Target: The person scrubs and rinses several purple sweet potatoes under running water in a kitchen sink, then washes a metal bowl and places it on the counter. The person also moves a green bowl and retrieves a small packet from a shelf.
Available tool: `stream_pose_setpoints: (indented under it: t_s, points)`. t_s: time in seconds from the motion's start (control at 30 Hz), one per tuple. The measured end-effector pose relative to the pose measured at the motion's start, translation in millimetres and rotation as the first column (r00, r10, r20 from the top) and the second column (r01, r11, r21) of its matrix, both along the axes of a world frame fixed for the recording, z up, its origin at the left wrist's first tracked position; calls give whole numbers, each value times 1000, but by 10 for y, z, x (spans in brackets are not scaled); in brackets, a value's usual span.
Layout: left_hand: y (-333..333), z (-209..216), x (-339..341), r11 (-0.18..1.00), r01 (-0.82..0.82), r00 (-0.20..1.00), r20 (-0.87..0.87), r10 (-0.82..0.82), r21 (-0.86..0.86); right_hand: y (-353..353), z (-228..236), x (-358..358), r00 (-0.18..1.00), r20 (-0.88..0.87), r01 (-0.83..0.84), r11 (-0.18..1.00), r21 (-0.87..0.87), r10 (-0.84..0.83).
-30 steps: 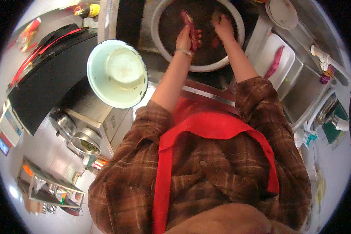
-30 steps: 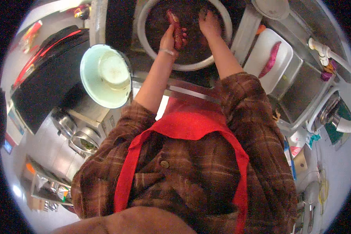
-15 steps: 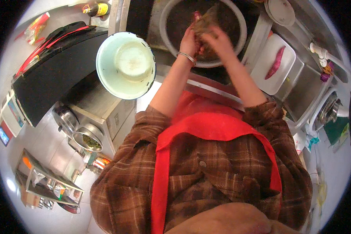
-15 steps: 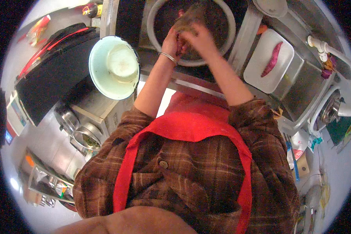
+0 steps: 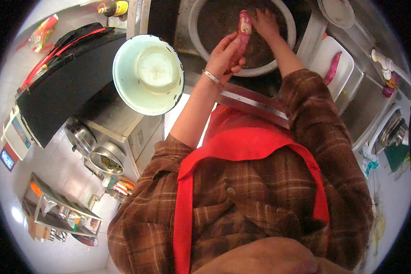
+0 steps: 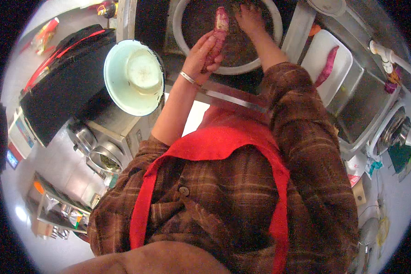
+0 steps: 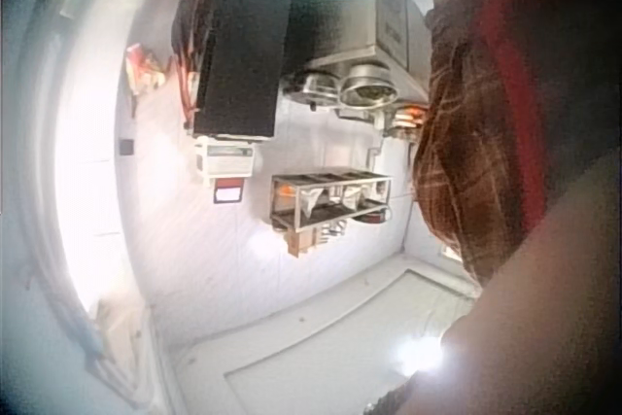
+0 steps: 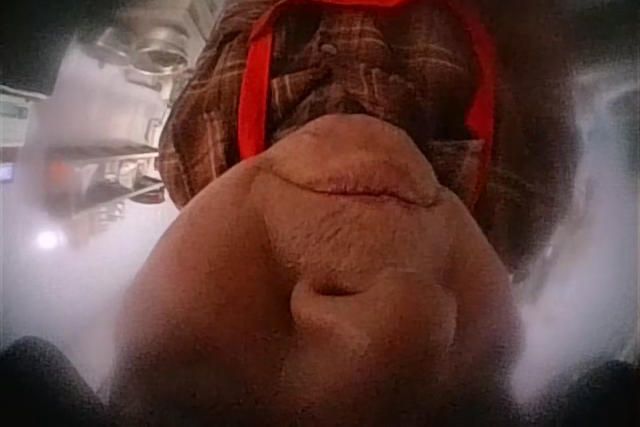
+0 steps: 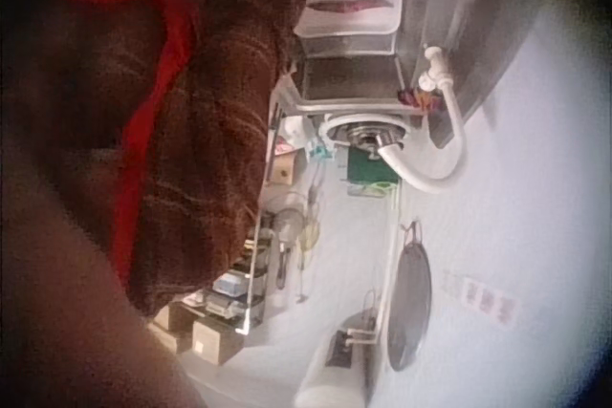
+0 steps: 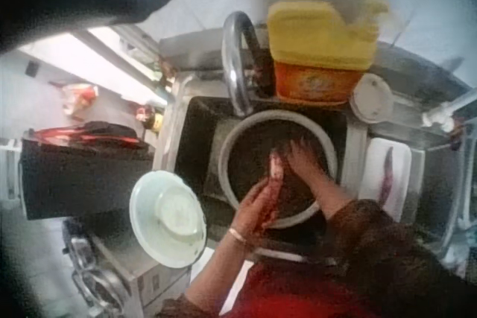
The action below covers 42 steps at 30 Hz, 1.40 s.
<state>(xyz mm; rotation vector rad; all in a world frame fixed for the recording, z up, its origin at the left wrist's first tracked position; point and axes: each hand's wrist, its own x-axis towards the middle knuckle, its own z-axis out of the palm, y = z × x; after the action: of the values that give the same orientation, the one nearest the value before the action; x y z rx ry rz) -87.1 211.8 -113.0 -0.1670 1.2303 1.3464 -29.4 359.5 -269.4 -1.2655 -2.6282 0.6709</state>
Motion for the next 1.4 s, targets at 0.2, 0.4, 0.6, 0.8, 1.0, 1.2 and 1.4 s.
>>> stream_pose_setpoints:
  t_s: [0.2,0.4,0.6,0.8,1.0,1.2,1.4]
  points:
    - [96,-124,-50,995,-81,996,42,78,59,-280,-113,157,982,14,-163,874,-459,190]
    - [92,-320,-61,992,-118,987,-115,112,-48,-352,1030,303,766,-326,34,541,-840,-554]
    - [228,-4,185,972,106,929,-327,-172,-209,-564,1051,170,822,-538,-1,945,-327,-186]
    - [151,137,82,988,71,985,-146,-91,-139,110,121,-69,923,-314,12,835,-549,-220]
    - [96,43,-116,994,-101,984,156,92,52,-168,-163,65,976,167,-122,986,-111,140]
    - [70,-205,-130,981,-194,967,173,186,27,-118,-315,283,996,58,84,636,-767,-62]
    - [53,-342,-107,974,-223,974,16,224,-45,-453,1296,343,796,-566,-165,823,-544,-215]
